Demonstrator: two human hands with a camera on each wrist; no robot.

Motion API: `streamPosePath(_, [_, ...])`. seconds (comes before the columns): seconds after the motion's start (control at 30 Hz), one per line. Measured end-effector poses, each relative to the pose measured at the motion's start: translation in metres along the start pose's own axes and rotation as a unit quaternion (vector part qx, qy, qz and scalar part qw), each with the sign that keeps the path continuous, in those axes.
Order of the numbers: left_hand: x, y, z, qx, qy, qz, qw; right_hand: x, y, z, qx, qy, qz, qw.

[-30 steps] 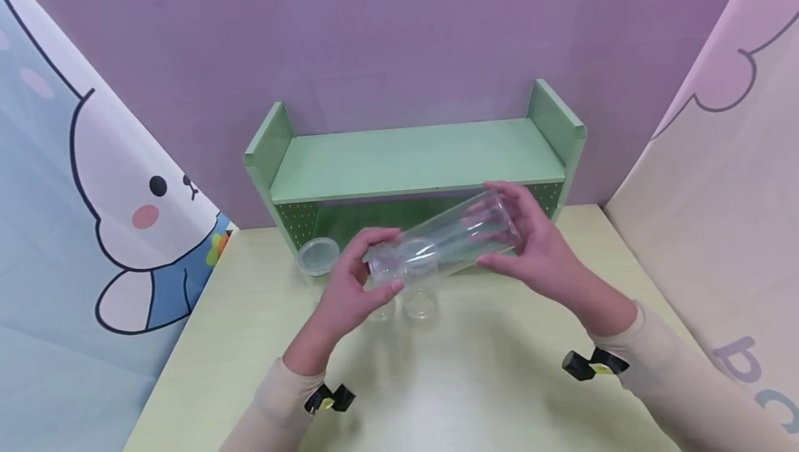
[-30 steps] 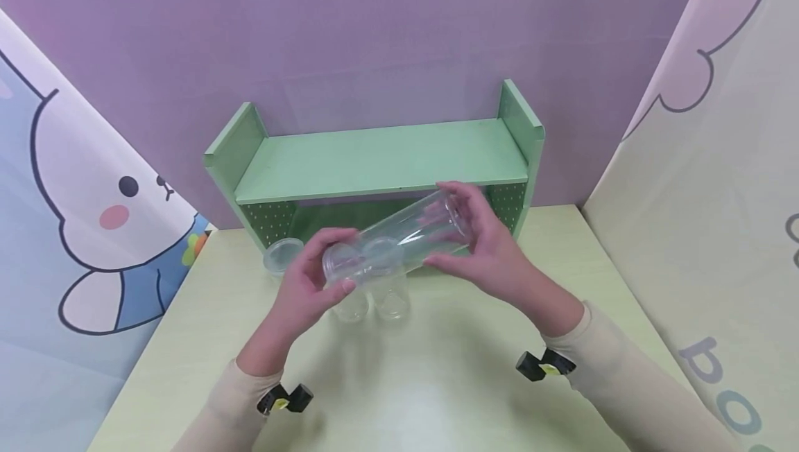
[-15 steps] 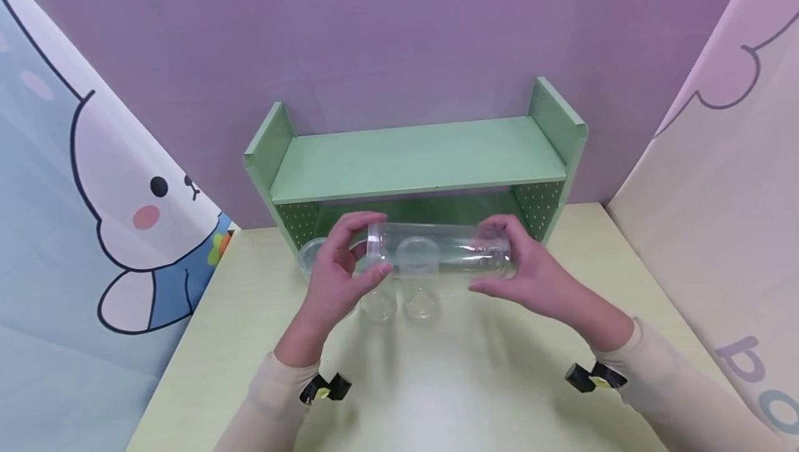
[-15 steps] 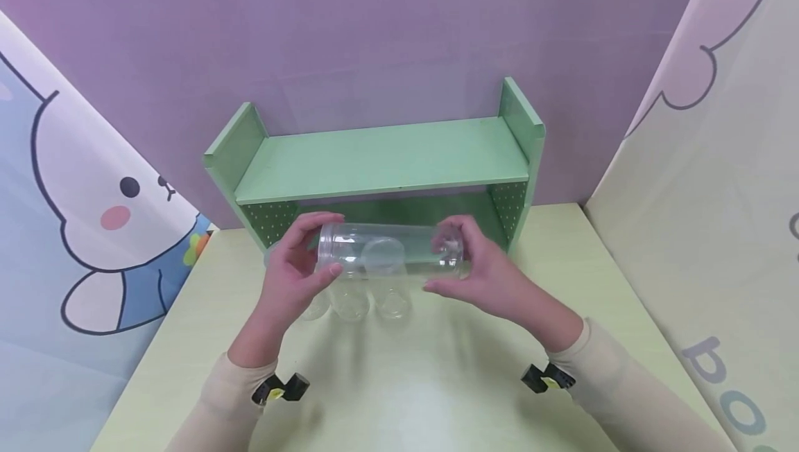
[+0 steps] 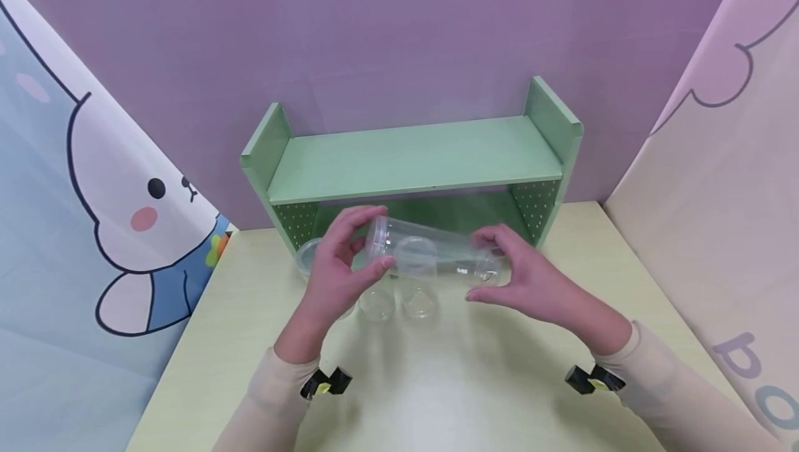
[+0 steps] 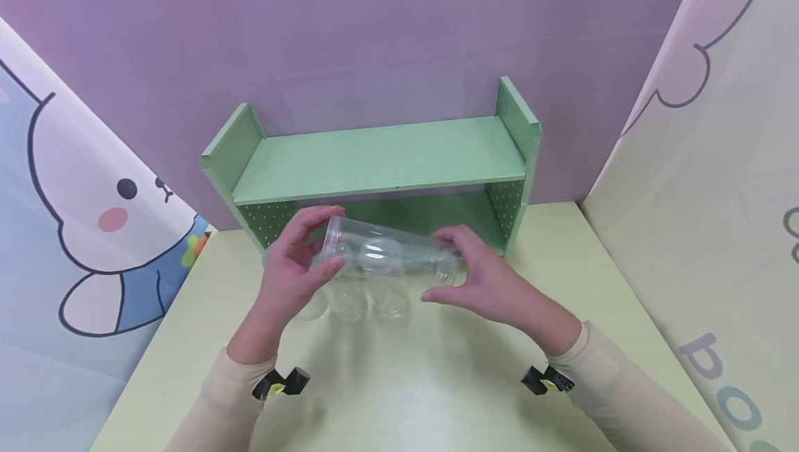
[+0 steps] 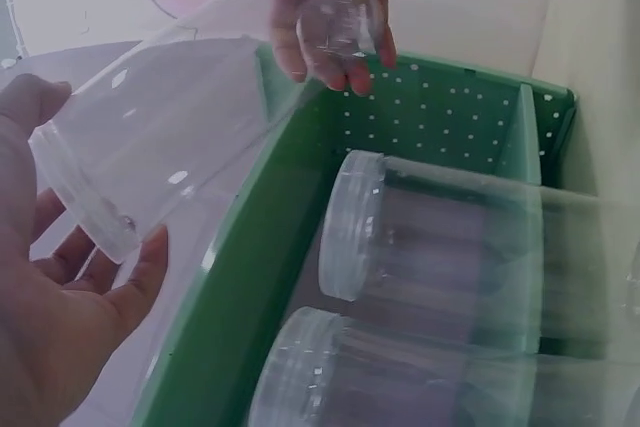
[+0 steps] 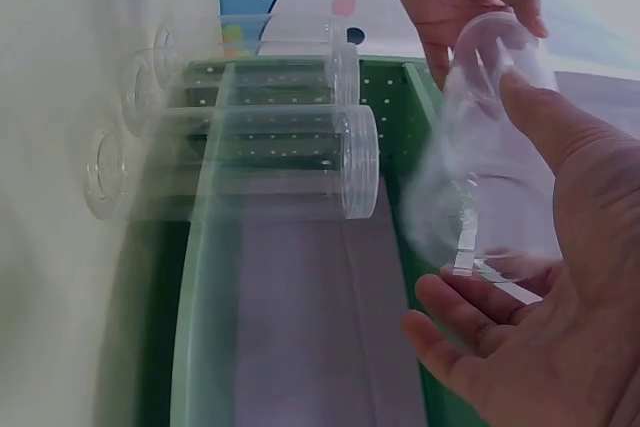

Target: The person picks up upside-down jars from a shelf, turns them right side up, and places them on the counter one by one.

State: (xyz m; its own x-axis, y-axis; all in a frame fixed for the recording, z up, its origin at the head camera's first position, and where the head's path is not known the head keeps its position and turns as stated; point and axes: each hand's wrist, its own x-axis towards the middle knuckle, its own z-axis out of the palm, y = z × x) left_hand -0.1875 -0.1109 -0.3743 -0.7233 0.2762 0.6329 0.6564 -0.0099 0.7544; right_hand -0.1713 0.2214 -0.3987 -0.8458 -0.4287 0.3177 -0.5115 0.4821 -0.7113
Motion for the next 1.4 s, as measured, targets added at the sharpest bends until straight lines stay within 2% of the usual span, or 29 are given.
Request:
streamPosePath(0.13, [0.003, 0.003, 0.002, 0.039, -0.032, -0.002, 0.9987, 0.0, -0.003, 0.001, -0.015, -0.006, -0.026, 1.0])
streamPosePath(0.33, [0.007, 0.011, 0.01, 0.102, -0.078, -0.001, 0.9917, 0.0, -0.011, 0.005, -0.023, -0.021, -0.047, 0.998])
streamPosePath(0.53, [0.01, 0.015, 0.014, 0.134, -0.101, 0.012, 0.9857, 0.001, -0.013, 0.007, -0.015, -0.017, -0.066, 0.998])
streamPosePath(0.87, [0.016, 0.015, 0.021, 0.145, -0.132, 0.031, 0.9801, 0.0, -0.008, 0.014, 0.011, -0.04, -0.042, 0.998])
streamPosePath(1.03, [0.02, 0.017, 0.026, 0.156, -0.152, 0.044, 0.9751, -0.002, -0.005, 0.02, 0.021, -0.046, -0.05, 0.997])
streamPosePath(1.2, [0.02, 0.017, 0.027, 0.156, -0.151, 0.052, 0.9747, -0.002, -0.003, 0.022, 0.054, -0.05, -0.058, 0.996])
streamPosePath(1.4, [0.016, 0.014, 0.022, 0.151, -0.144, 0.043, 0.977, -0.004, 0.003, 0.028, 0.095, -0.049, -0.057, 0.993])
